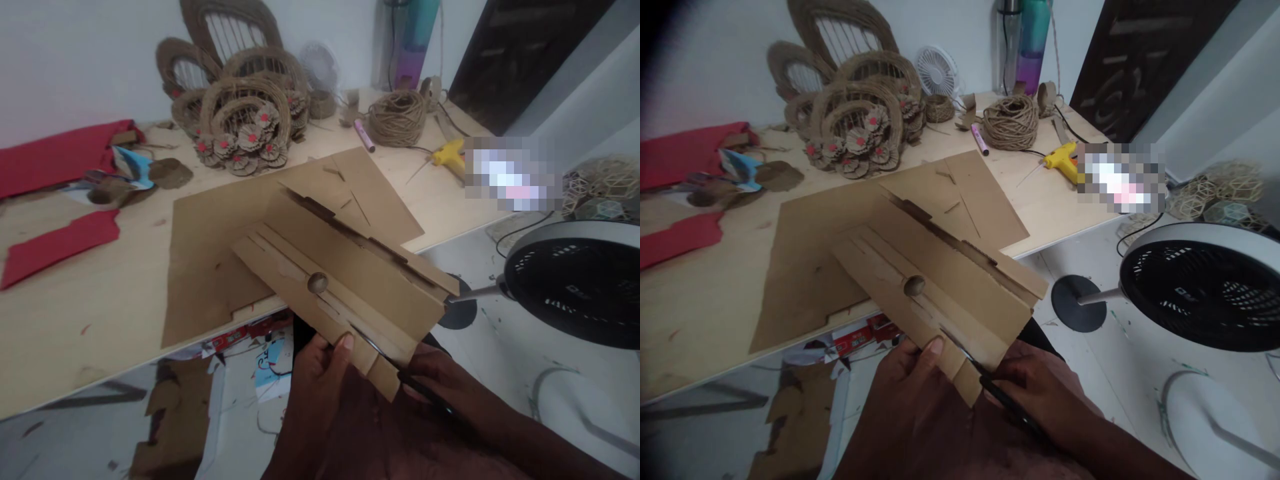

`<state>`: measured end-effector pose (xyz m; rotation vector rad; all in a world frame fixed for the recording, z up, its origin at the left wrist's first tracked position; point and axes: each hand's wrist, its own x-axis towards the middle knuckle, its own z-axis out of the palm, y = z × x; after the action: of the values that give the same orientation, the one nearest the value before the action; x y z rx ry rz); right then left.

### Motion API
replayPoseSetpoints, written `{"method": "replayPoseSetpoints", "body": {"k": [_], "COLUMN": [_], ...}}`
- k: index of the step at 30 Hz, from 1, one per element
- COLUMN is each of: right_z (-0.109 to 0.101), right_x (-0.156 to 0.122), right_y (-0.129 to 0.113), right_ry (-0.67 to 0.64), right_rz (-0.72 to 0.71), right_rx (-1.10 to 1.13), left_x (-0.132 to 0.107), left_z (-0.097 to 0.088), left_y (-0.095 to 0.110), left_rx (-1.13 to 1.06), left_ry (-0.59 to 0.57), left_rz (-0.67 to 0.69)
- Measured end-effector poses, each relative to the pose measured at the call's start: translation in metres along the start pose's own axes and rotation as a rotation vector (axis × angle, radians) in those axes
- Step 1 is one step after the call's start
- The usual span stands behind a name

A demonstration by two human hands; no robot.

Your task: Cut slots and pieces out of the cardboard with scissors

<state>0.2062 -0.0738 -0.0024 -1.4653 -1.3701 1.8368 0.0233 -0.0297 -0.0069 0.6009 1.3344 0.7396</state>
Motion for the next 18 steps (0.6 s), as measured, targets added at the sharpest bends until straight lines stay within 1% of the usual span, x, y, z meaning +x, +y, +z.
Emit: {"method": "replayPoseSetpoints", "body": {"k": [5,11,14,16,18], "right_z": [0.001,0.001,0.001,0.001,0.002], "right_x": [-0.002,-0.005,-0.003,-0.001,0.001], "right_y": [0.002,0.015,0.017,0.017,0.014], "right_ry": [-0.006,0.025,0.036,0.044,0.053], "right_rz": [-0.025,0.01,-0.025,-0.053,-0.056], "right_rx": [-0.023,-0.079,-0.106,-0.13,-0.155], "left_x": [-0.002,-0.006,-0.005,-0.003,-0.002], "left_z": [0.001,0.003,0.003,0.002,0.002], "left_y": [0.001,0.007,0.008,0.009,0.01], "left_rx": [-0.063,-0.085,-0.106,-0.115,-0.116], "left_ry": [-0.062,-0.035,0.016,0.071,0.093], "left_rz": [-0.04,-0.02,0.013,0.015,0.011]}}
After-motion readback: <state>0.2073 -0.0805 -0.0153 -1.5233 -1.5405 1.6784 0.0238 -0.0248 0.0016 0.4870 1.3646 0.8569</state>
